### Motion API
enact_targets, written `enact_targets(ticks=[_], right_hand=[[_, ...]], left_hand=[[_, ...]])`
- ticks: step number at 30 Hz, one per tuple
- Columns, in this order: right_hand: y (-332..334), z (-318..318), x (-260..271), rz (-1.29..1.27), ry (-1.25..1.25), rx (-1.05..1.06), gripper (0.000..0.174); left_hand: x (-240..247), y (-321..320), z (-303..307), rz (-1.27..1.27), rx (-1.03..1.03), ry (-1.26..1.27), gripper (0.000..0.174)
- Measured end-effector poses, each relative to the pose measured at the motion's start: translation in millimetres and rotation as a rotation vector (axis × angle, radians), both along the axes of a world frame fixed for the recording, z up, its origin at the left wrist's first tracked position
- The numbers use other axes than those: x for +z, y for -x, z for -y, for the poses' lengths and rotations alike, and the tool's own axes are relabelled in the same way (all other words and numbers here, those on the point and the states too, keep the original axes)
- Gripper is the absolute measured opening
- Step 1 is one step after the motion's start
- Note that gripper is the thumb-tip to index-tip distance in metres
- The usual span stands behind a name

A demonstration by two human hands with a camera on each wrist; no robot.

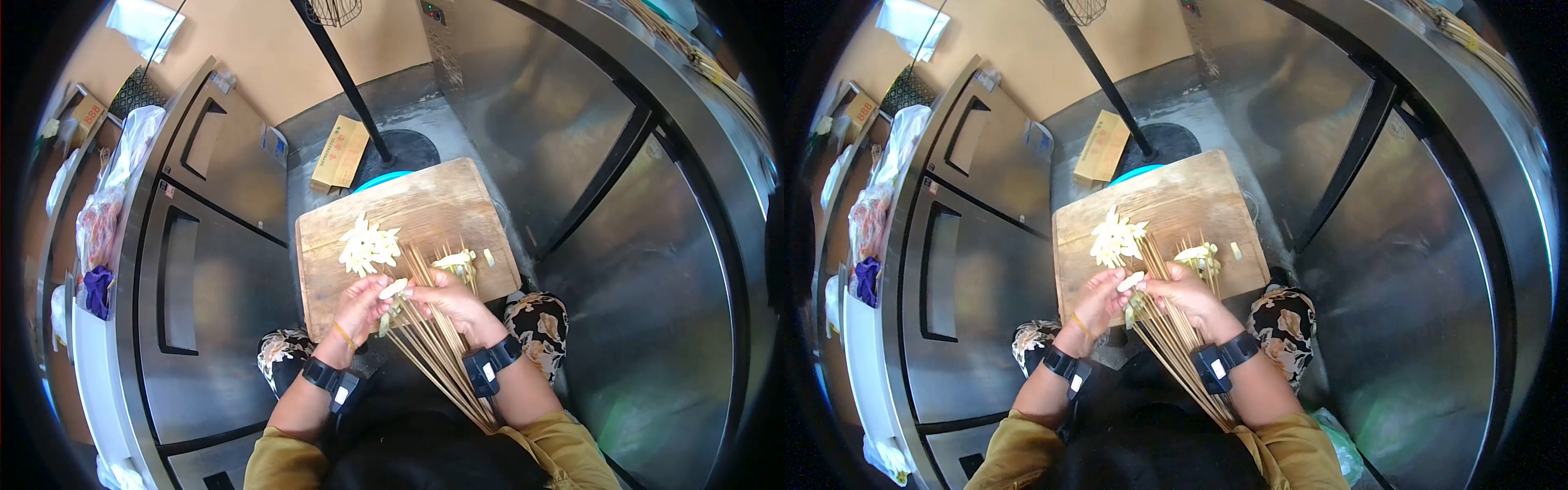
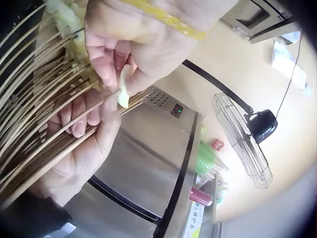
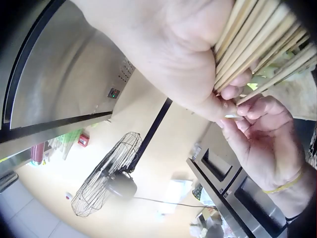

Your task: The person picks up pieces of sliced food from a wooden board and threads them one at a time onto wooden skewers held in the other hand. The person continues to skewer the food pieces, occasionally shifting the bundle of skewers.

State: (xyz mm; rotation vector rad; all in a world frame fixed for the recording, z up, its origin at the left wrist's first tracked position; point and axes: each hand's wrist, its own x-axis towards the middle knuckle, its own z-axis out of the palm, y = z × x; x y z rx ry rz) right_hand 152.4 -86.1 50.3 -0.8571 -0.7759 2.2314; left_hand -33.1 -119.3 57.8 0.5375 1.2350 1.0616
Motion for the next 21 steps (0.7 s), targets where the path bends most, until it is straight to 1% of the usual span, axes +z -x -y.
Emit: enact_targets(ticks=[1,2,3,6,8,9,12,15,17,18,21], right_hand=[[-2,0,4,-0.018,0.038,-0.023,0.012],[-4,-2,2,-0.116,0.072,-0.009,0.012],[-4,-2,-1,-0.131,0.086,-0.009,0.012],[-2,-4,-8,-0.165,0.119,-0.013,0.013],[-1,-4,-6,-0.172,0.134,-0.027,0.013],[0,-4,-7,-0.165,0.133,-0.022,0.013],[1,-5,-8,-0.139,0.132,-0.008,0.014],[2,-5,-11,-0.129,0.1,0.012,0.014],[2,-6,-11,-0.112,0.117,0.007,0.014],[3,-5,-8,-0.103,0.126,-0.004,0.014],[4,-6,-8,-0.078,0.124,0.006,0.015]], left_hand=[[-4,7,-5,-0.083,0.038,-0.033,0.013],[-12,19,-12,-0.166,0.075,-0.066,0.012],[-23,31,-18,-0.249,0.111,-0.099,0.012],[-77,69,-28,-0.636,0.168,-0.061,0.02],[-114,83,-34,-0.958,0.134,-0.111,0.025],[-110,79,-35,-1.118,0.114,-0.136,0.028],[-96,62,-37,-1.361,0.083,-0.105,0.031],[-97,65,-41,-1.386,0.038,-0.109,0.027],[-110,78,-41,-1.296,0.038,-0.123,0.028],[-109,79,-41,-1.252,0.037,-0.13,0.028],[-106,79,-37,-1.224,-0.012,-0.129,0.021]])
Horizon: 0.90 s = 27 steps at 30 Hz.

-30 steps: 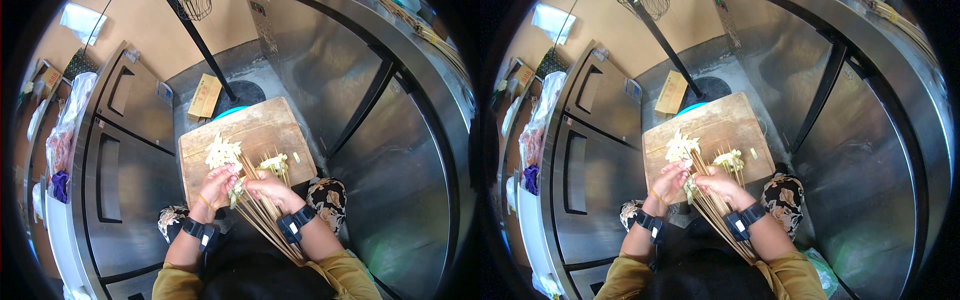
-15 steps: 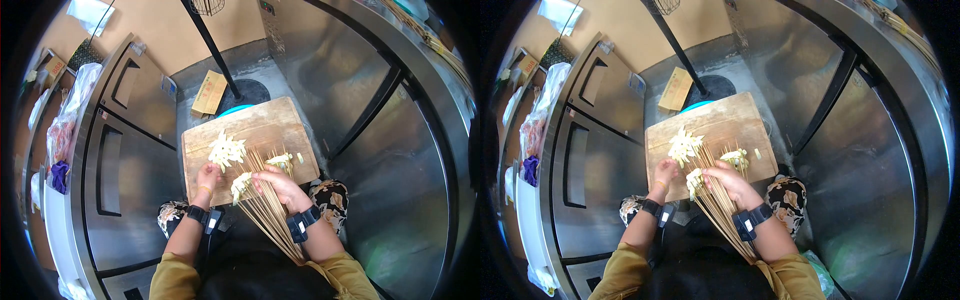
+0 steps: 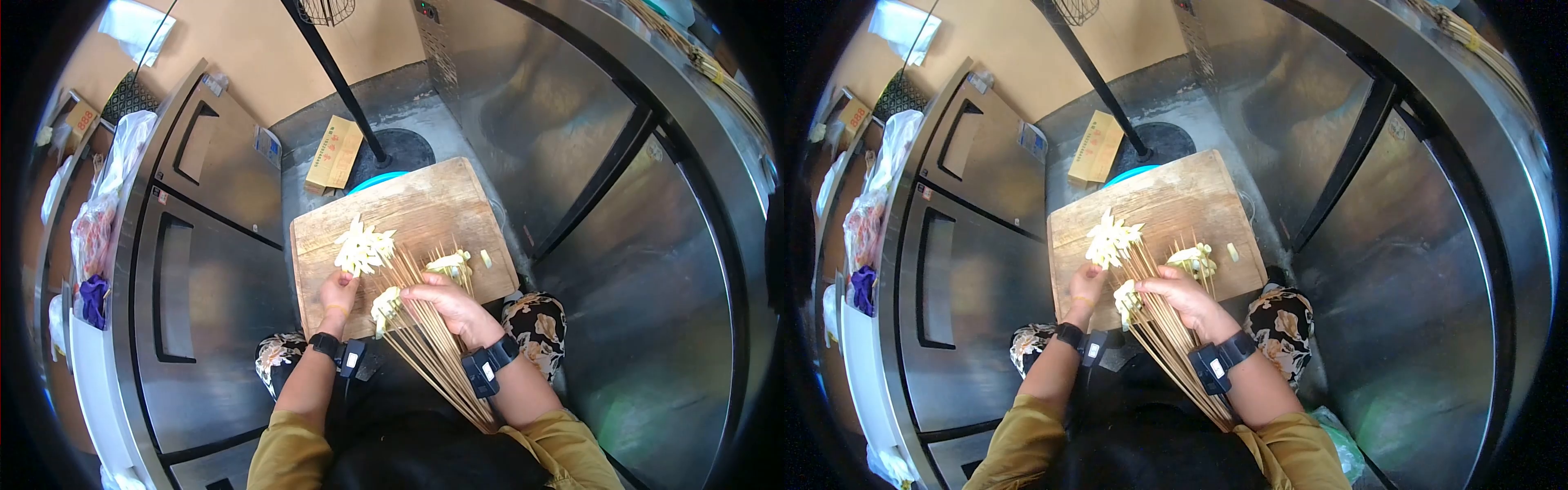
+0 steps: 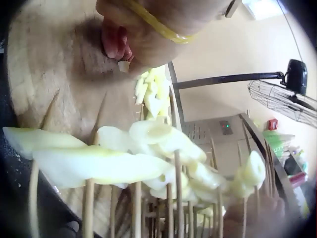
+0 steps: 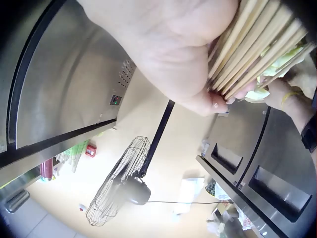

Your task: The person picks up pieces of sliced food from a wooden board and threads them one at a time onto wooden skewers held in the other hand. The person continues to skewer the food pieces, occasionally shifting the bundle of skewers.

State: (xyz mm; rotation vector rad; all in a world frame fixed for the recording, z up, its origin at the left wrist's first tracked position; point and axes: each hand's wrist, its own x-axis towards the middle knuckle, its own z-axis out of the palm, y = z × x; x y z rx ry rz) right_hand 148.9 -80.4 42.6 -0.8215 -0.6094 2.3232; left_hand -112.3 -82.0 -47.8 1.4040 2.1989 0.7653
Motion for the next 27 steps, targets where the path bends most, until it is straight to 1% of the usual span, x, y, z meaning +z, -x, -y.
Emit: enact_targets(ticks=[3,6,9,12,13,15,18,21,27], right_hand=[[0,1,3,0.003,-0.013,0.011,0.014],[1,2,6,0.039,-0.039,0.016,0.012],[2,2,2,0.056,-0.097,0.052,0.009],[3,2,-2,0.045,-0.123,0.067,0.011],[3,2,-2,0.04,-0.124,0.066,0.013],[2,3,2,0.042,-0.144,0.063,0.01],[3,4,3,0.04,-0.169,0.066,0.009],[3,3,2,0.031,-0.182,0.069,0.009],[4,4,1,0.027,-0.184,0.078,0.01]], left_hand=[[-1,1,3,0.727,0.228,-0.049,0.011],[45,-14,10,1.058,0.181,-0.06,0.005],[77,-26,13,1.249,0.091,-0.095,0.011],[99,-40,13,1.326,0.042,-0.108,0.021],[102,-43,12,1.319,0.017,-0.113,0.022],[107,-49,11,1.306,-0.032,-0.125,0.023],[112,-56,9,1.209,-0.062,-0.139,0.023],[115,-59,10,1.153,-0.06,-0.159,0.023],[114,-60,8,1.122,-0.057,-0.202,0.023]])
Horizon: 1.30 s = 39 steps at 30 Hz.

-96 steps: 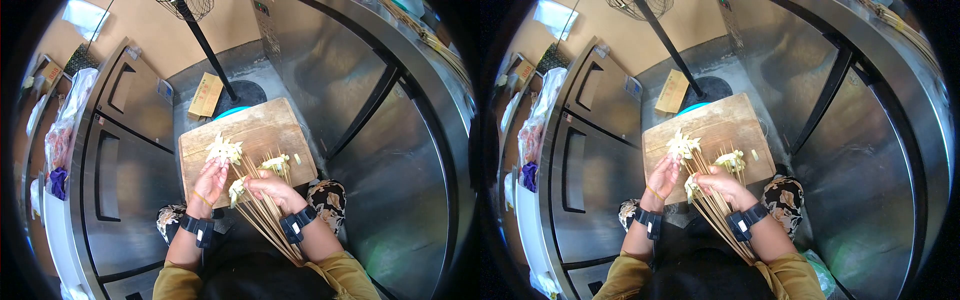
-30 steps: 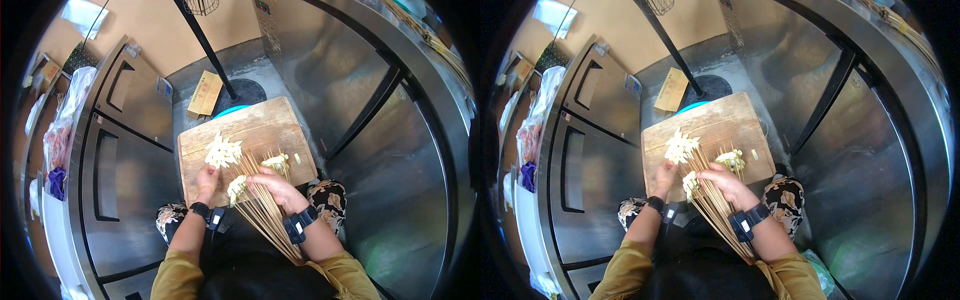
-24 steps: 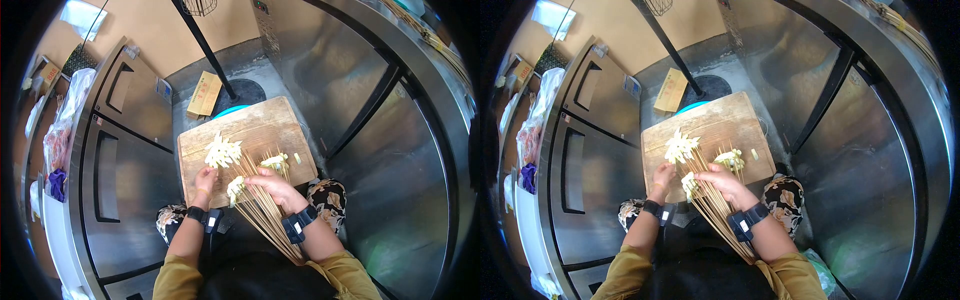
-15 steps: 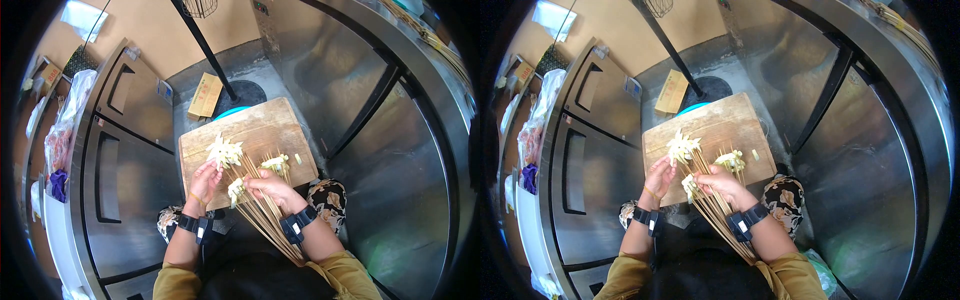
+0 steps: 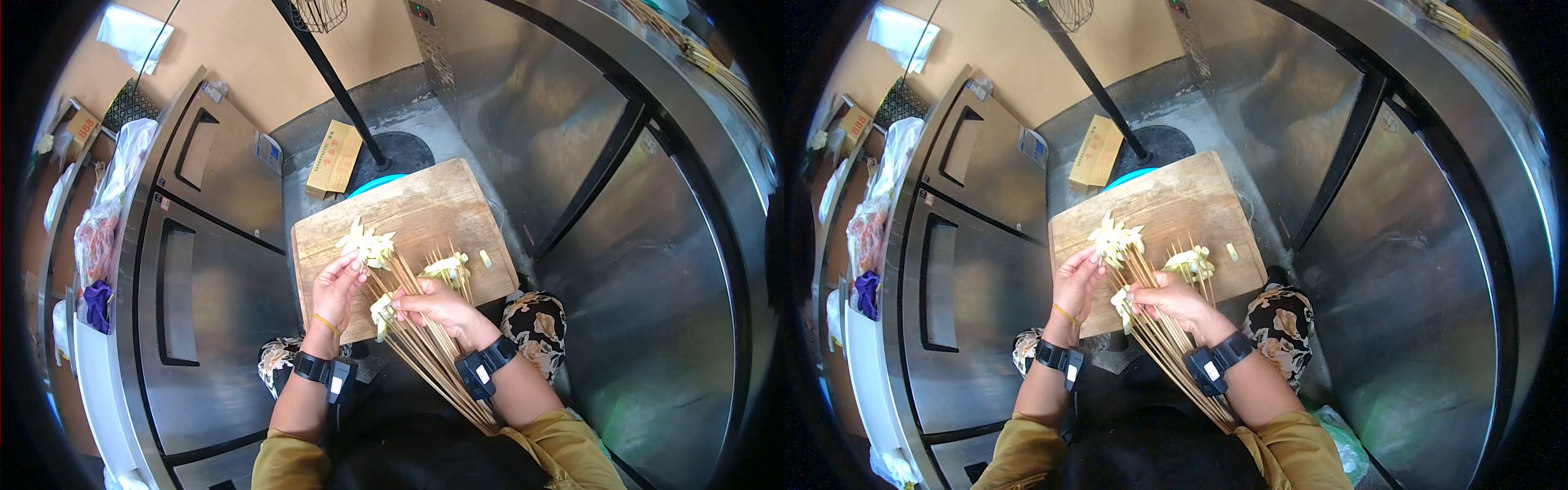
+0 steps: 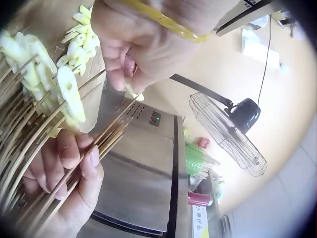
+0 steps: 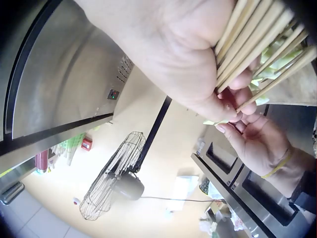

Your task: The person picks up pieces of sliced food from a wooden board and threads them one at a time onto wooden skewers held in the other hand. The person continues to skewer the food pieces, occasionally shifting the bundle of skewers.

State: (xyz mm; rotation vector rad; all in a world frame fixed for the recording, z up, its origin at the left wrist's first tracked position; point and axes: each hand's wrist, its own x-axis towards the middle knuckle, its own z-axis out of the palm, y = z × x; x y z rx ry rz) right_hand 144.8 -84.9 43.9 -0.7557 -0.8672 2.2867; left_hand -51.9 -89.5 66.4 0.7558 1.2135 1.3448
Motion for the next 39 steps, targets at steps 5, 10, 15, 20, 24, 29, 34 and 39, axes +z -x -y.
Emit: enact_targets(ticks=[5,10,15,20,24,29,34,39], right_hand=[[-1,0,4,0.015,-0.002,0.018,0.01],[-3,-2,2,0.023,-0.033,0.052,0.011],[-2,-1,2,0.012,-0.032,0.033,0.01],[-1,-1,-4,-0.004,-0.037,0.025,0.008],[-3,-1,-3,0.022,-0.055,-0.013,0.007],[0,2,-4,0.163,-0.164,-0.061,0.009],[-3,4,-2,0.074,-0.154,-0.091,0.015],[-10,5,9,0.044,0.058,-0.093,0.014]], left_hand=[[-1,0,0,-0.201,0.004,-0.083,0.021],[3,2,-2,-0.447,-0.052,-0.2,0.018],[9,1,0,-0.636,-0.119,-0.356,0.019],[3,-11,12,-0.572,-0.142,-0.251,0.019],[6,-26,27,-0.75,-0.197,-0.221,0.02],[-1,-28,32,-0.887,-0.241,-0.169,0.018],[-16,-19,20,-0.703,-0.309,-0.139,0.014],[-17,-3,6,-0.453,-0.352,-0.128,0.016]])
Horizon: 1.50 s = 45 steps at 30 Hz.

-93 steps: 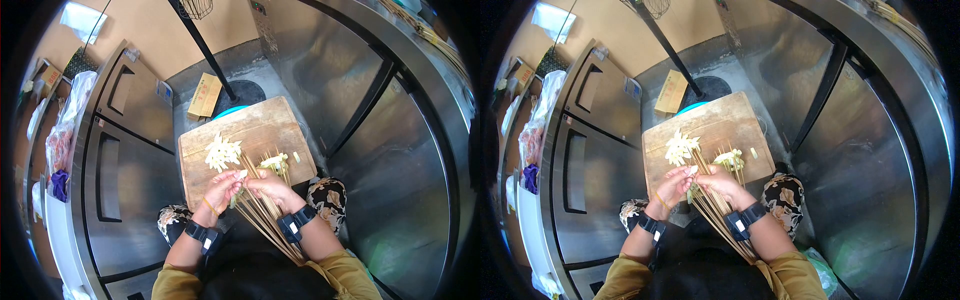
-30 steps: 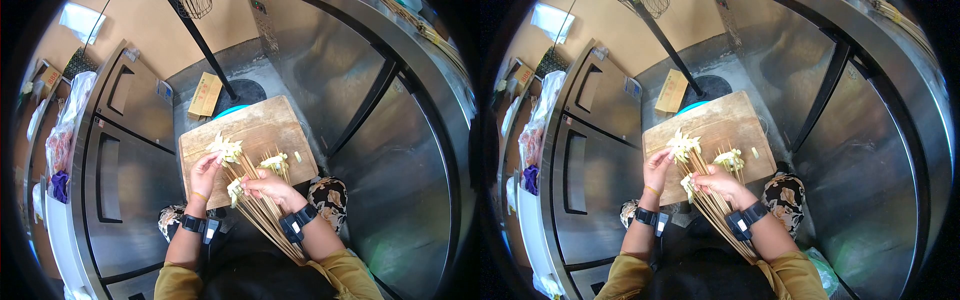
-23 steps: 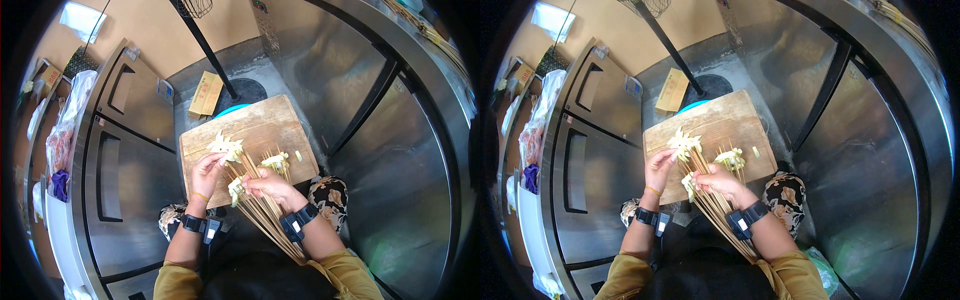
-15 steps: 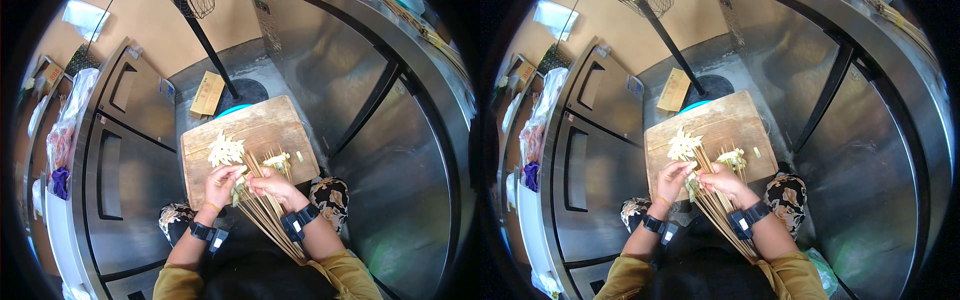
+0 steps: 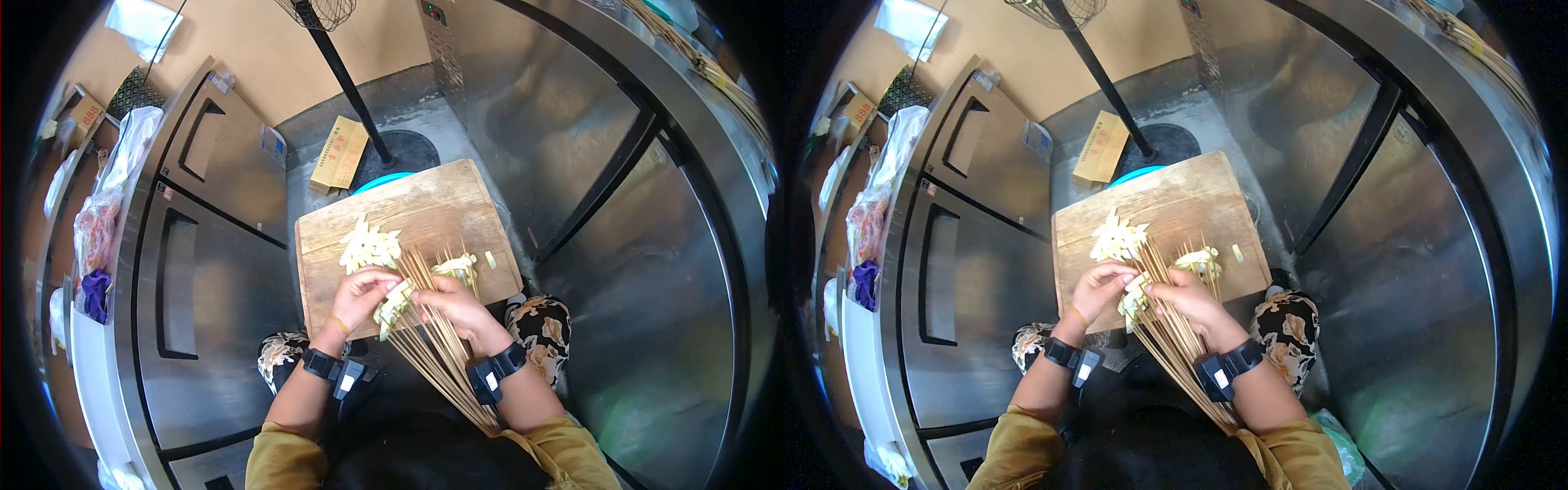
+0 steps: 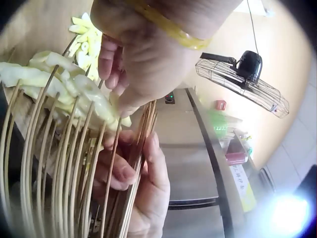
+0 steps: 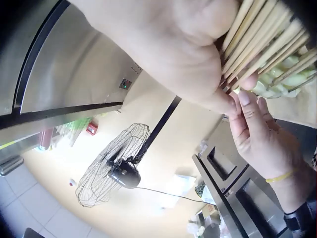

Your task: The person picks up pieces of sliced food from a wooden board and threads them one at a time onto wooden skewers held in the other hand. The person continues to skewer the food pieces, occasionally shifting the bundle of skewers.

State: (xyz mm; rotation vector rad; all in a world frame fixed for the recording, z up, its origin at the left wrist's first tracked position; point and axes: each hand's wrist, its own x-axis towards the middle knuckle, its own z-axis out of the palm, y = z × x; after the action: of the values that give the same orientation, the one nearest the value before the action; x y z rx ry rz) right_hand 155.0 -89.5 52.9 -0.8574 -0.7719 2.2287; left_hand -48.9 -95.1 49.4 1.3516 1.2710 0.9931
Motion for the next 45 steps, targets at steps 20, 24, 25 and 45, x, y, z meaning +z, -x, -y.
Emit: enact_targets(ticks=[20,24,25,45], right_hand=[[3,-13,-1,-0.041,-0.036,0.094,0.01],[3,-15,-4,-0.005,-0.092,0.102,0.01],[4,-15,-5,0.009,-0.097,0.105,0.009],[8,-6,-8,0.006,-0.138,0.131,0.012]], left_hand=[[-94,100,-62,-0.489,0.395,0.091,0.026],[-89,105,-58,-0.033,0.416,0.278,0.022],[-83,105,-55,0.127,0.451,0.303,0.022],[12,21,-14,0.831,0.196,0.379,0.033]])
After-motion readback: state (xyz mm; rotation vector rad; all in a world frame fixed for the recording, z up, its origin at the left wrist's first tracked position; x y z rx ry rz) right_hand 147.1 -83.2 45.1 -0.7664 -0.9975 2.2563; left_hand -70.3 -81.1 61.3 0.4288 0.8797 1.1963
